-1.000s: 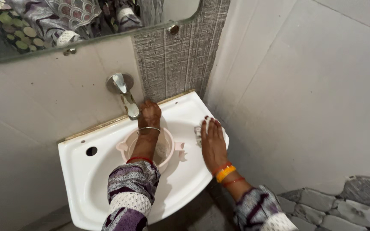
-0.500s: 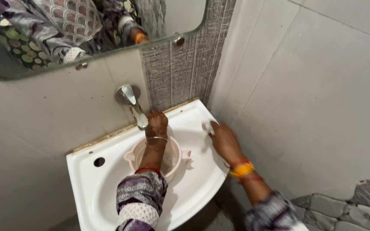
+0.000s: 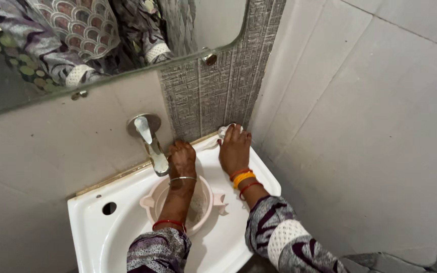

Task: The person cleans a white bathroom sink using a cloth and a pink plastic jug. They repeatedly wet the cloth, wipe the sink basin and faucet, and rinse the cloth in the jug. The person also pours water from the jug into the sink to rinse the basin and refills the jug from the tap.

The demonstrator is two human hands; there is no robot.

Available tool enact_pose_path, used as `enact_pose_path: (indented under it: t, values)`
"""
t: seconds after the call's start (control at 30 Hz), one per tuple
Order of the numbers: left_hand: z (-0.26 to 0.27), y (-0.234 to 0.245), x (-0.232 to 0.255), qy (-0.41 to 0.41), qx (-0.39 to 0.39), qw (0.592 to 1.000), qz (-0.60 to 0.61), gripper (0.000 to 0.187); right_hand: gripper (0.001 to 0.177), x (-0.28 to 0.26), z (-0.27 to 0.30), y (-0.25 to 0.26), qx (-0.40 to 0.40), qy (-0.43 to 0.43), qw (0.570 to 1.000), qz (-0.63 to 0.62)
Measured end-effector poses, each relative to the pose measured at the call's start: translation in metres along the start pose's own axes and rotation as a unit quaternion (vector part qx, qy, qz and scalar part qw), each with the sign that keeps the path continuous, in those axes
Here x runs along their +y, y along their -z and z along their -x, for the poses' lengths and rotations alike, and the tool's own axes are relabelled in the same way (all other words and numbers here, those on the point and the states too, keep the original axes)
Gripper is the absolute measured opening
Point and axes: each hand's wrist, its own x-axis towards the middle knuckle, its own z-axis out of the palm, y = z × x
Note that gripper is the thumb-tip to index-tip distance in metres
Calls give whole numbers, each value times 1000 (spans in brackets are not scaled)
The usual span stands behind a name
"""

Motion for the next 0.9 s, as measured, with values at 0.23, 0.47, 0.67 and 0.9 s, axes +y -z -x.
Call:
enact_pose_path:
  t: [0.23,0.47,0.67,0.9]
  values:
    - [-8,-9,-1,1,43,998,-38,8,51,51,-13,4,-146,-63,978,-132]
    - [3,-23,-4,-2,93,996,-2,11,48,85,55,34,-129,-106,981,-95]
    - [-7,-28,-6,-40,37,998,-8,12,47,100,99,73,-170,-159,968,-98]
    - [-6,-23,-14,-46,78,992,83,17,41,102,141,123,-286,-138,945,-75]
